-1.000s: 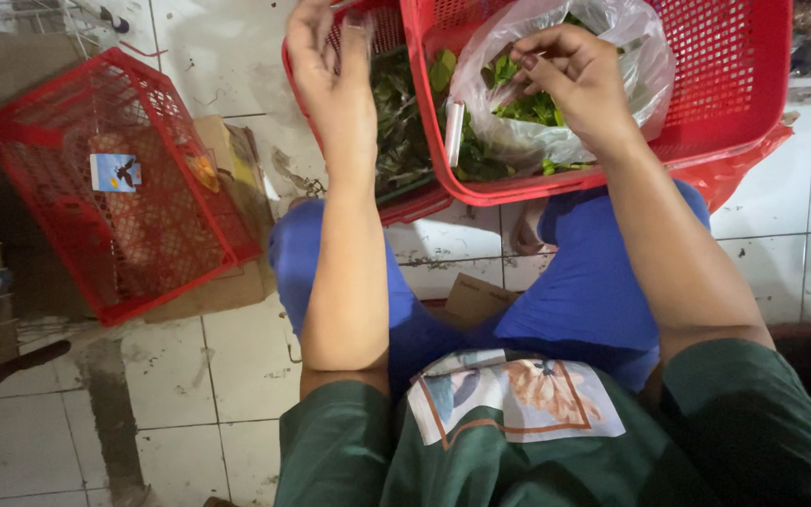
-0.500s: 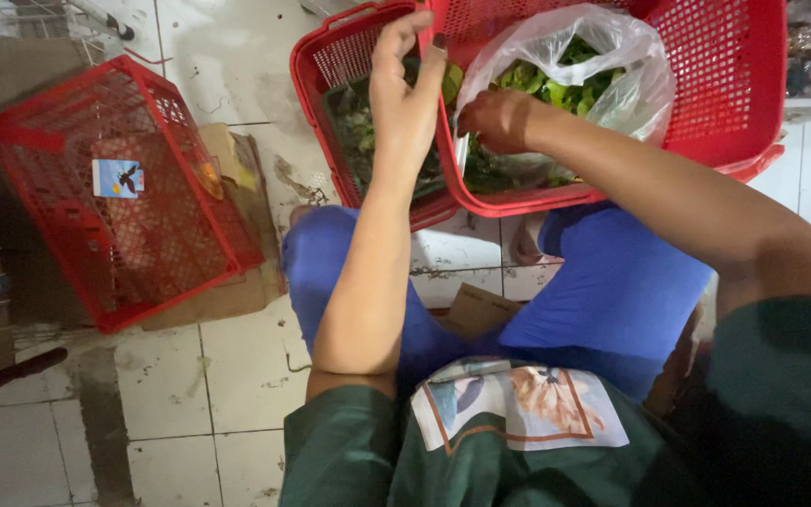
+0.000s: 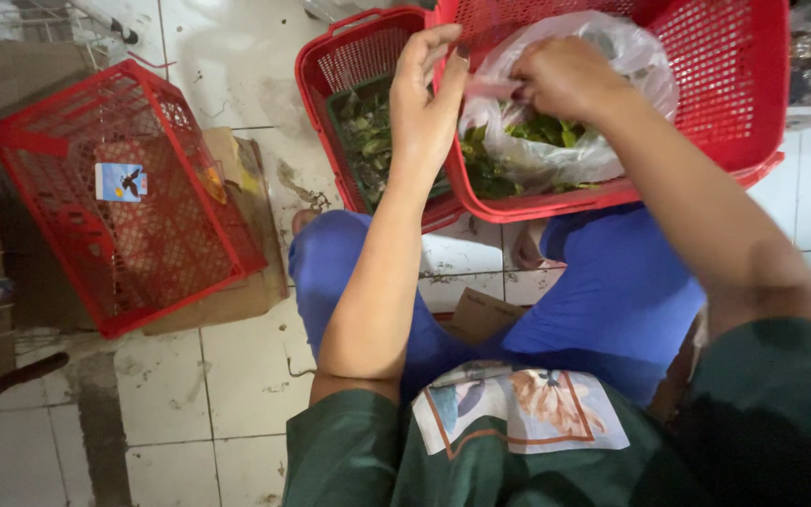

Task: The person sorts leaves into a plastic bag, picking them out of one red basket and placing them into a plastic bag inside another red basket by hand.

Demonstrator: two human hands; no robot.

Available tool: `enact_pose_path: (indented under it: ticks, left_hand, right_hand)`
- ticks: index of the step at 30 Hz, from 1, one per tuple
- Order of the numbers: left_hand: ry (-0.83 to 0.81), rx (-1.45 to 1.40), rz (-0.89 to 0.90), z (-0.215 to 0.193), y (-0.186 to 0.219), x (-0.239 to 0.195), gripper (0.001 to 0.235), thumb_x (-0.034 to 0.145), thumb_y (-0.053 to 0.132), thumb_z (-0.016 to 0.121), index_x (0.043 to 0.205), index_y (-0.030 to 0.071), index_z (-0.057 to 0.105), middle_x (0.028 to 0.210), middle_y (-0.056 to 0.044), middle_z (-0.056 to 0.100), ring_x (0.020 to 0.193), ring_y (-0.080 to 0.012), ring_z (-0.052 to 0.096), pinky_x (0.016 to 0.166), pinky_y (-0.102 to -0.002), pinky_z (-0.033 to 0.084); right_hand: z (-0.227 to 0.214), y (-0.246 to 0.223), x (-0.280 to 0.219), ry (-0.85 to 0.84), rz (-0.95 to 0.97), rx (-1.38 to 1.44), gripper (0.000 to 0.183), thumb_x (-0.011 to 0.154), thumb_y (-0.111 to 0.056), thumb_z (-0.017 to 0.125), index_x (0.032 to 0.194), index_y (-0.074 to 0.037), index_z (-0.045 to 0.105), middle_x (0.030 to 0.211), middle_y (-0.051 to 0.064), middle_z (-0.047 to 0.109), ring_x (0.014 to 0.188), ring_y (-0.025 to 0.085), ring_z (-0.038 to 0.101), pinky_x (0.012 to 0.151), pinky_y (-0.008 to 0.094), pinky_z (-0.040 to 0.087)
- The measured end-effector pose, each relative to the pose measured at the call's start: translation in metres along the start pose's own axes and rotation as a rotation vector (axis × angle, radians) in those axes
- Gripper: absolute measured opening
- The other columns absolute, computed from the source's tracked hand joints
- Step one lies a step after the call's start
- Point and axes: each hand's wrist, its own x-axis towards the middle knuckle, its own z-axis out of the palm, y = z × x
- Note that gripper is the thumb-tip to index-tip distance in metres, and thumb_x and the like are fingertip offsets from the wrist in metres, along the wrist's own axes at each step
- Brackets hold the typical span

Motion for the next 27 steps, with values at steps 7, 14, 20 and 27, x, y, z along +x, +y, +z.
enact_pose_path:
  ticks: [7, 14, 20, 27]
  left_hand:
    - [-0.089, -0.060, -0.050, 0.032, -0.014, -0.015, 0.045, 0.101, 0.012, 0.069, 0.138, -0.005, 0.050, 0.133, -0.014, 0.059, 0.125, -0.0207, 0.057, 0.105, -0.034, 0.048]
    - [-0.181, -0.250, -0.269, 0.052, -0.023, -0.026, 0.029, 0.099, 0.015, 0.072, 0.120, -0.003, 0.063, 0.108, -0.008, 0.070, 0.093, -0.0118, 0.067, 0.080, -0.029, 0.057]
    - [-0.146, -0.242, -0.308, 0.051, -0.026, -0.029, 0.031, 0.093, 0.012, 0.077, 0.118, 0.000, 0.064, 0.104, -0.005, 0.068, 0.091, -0.0101, 0.064, 0.080, -0.027, 0.053]
    - [-0.168, -0.329, -0.426, 0.045, -0.020, -0.026, 0.030, 0.094, 0.012, 0.076, 0.117, 0.000, 0.061, 0.105, -0.004, 0.069, 0.097, -0.0107, 0.066, 0.086, -0.029, 0.054]
  right_hand:
    - [-0.029, -0.047, -0.060, 0.409, 0.226, 1.493, 0.020, 0.096, 0.003, 0.072, 0.114, 0.001, 0.067, 0.107, 0.007, 0.073, 0.097, 0.014, 0.071, 0.092, 0.029, 0.060]
    - [-0.005, -0.052, -0.060, 0.552, 0.185, 1.406, 0.009, 0.100, 0.004, 0.072, 0.106, 0.003, 0.065, 0.102, 0.005, 0.071, 0.092, 0.011, 0.068, 0.087, 0.027, 0.058]
    - [-0.004, -0.050, -0.066, 0.539, 0.236, 1.388, 0.006, 0.097, 0.004, 0.072, 0.098, 0.001, 0.067, 0.094, 0.003, 0.071, 0.085, 0.008, 0.067, 0.081, 0.023, 0.057]
    - [-0.008, -0.051, -0.071, 0.567, 0.256, 1.295, 0.020, 0.098, 0.003, 0.075, 0.094, -0.004, 0.057, 0.091, -0.003, 0.061, 0.083, 0.002, 0.059, 0.075, 0.021, 0.052]
